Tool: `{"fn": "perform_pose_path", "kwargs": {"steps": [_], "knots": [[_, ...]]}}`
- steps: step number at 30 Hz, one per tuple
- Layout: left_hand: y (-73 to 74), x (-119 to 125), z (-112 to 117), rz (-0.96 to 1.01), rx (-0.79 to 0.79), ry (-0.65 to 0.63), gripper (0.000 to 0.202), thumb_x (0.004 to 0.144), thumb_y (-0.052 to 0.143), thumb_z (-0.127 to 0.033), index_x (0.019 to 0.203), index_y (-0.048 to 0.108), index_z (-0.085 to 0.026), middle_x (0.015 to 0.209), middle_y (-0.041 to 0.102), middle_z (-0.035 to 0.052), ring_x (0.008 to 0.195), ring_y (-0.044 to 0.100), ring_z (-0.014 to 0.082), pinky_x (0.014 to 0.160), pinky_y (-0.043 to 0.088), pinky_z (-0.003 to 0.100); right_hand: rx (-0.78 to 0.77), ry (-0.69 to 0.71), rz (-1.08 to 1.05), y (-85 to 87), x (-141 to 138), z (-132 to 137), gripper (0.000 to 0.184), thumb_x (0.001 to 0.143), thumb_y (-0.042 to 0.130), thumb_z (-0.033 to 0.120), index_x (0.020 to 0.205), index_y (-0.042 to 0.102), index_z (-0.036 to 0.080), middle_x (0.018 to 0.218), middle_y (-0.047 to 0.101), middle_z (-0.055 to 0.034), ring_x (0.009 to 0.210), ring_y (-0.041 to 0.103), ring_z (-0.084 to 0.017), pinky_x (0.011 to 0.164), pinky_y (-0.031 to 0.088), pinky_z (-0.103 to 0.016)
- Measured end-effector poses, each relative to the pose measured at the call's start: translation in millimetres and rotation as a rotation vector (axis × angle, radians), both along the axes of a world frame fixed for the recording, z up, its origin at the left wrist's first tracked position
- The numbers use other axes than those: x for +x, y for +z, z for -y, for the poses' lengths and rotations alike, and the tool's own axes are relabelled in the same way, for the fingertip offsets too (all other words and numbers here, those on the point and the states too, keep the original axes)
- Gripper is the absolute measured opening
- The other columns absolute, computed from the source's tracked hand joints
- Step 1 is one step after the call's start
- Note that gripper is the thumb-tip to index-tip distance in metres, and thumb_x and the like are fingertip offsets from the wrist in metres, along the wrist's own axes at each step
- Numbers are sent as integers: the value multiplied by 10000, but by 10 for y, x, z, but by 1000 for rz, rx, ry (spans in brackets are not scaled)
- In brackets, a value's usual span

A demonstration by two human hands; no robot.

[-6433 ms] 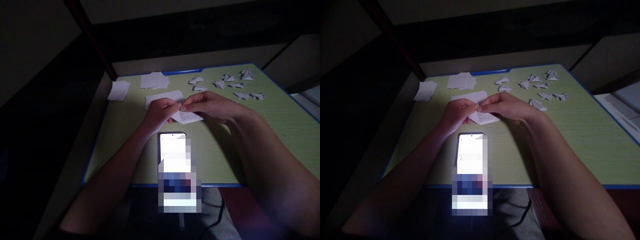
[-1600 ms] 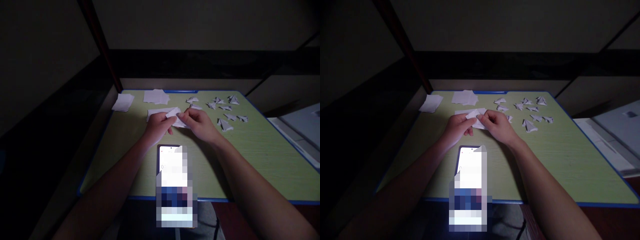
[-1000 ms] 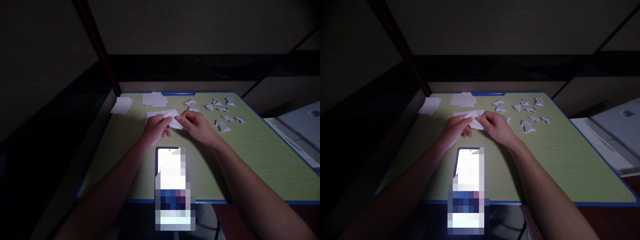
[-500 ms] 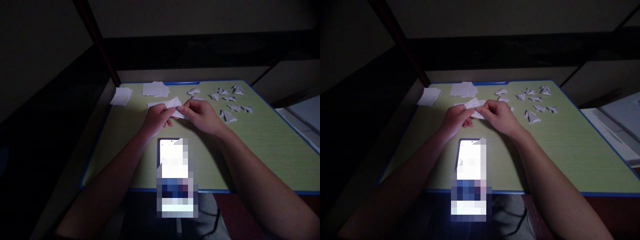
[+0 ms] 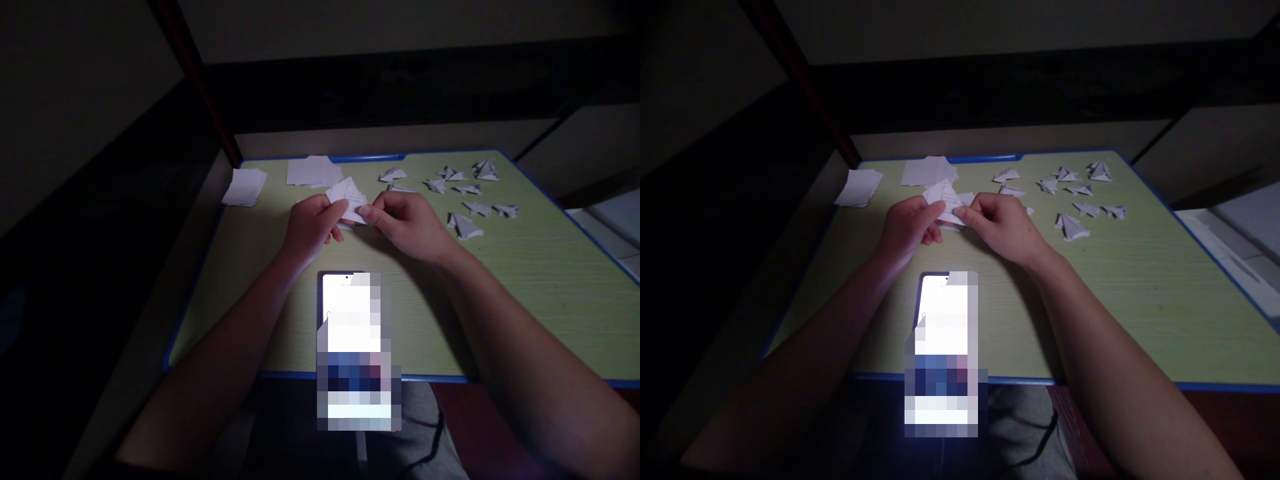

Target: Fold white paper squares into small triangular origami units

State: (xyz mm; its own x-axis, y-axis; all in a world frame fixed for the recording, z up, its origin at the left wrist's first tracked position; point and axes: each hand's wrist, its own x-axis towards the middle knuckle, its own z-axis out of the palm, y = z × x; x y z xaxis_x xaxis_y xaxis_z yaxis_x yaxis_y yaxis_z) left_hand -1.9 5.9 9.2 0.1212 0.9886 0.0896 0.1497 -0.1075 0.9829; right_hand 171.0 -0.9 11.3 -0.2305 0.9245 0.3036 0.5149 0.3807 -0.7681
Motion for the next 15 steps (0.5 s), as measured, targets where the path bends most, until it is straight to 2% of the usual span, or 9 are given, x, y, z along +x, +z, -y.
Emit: {"fn": "perform_pose_path", "kwargs": {"steps": [10, 15], "knots": [[-9, 4, 5, -30, -22, -3, 209, 824, 565, -271, 653, 558, -152, 529, 619, 5, 392, 473, 56, 398, 328, 194, -48, 31, -47, 24, -12, 9, 485, 827, 569, 612, 591, 482, 197, 525, 446, 24, 497, 355, -98, 481, 253, -273], [-45, 2, -2, -19, 3, -32, 227, 824, 565, -276, 632, 548, -157, 449, 549, -20, 350, 422, 54, 382, 296, 199, -143, 55, -133, -4, -7, -2, 406, 827, 605, 550, 649, 511, 198, 538, 482, 20, 488, 377, -102, 473, 255, -273]]}}
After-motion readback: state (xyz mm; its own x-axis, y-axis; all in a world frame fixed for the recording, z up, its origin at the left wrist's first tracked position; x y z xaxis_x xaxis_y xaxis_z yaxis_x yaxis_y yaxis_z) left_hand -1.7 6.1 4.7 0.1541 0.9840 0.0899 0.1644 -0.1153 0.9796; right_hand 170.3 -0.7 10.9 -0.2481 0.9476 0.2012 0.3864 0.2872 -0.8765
